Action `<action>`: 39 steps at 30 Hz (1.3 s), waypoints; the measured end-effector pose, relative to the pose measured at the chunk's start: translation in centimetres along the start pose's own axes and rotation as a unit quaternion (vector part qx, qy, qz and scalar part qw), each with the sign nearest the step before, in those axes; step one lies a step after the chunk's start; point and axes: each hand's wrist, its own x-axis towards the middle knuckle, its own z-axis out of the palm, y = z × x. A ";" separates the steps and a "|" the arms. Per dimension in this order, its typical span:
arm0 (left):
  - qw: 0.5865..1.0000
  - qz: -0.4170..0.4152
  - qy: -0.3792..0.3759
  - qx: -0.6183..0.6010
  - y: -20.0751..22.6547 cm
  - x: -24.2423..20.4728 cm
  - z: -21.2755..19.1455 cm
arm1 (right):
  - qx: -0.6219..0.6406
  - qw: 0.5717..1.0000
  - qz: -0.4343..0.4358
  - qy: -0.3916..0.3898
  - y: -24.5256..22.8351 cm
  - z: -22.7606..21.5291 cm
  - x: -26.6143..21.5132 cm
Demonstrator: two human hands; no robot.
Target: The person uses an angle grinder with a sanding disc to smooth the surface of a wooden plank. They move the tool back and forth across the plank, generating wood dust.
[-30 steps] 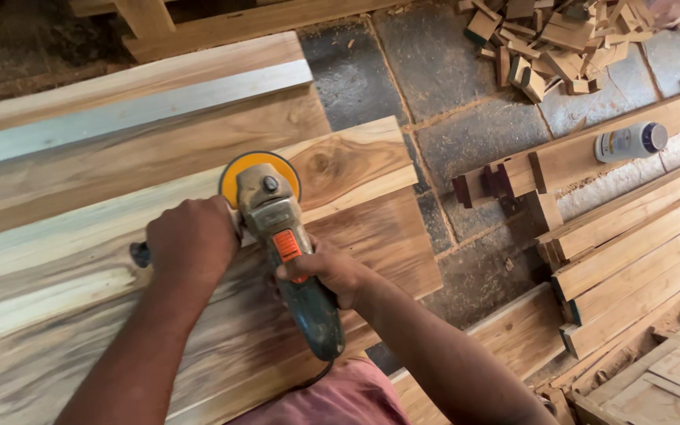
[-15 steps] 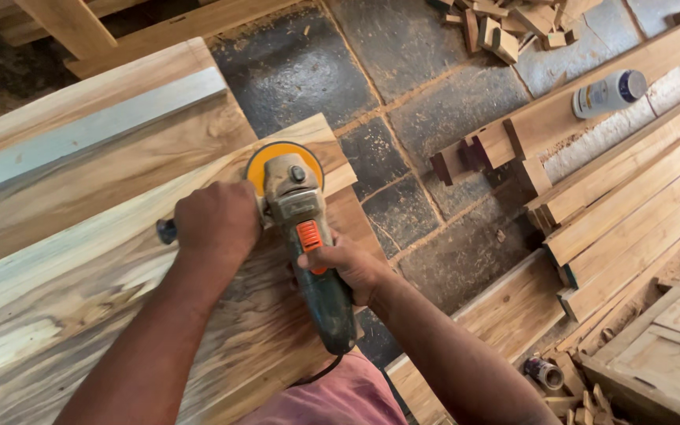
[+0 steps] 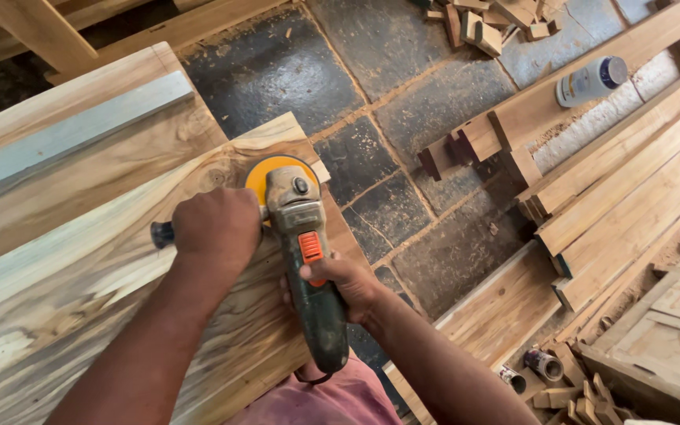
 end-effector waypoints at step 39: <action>0.997 -0.023 -0.045 0.056 -1.0 -1.8 -0.9 | 0.060 0.997 0.018 -0.054 3.1 0.8 0.7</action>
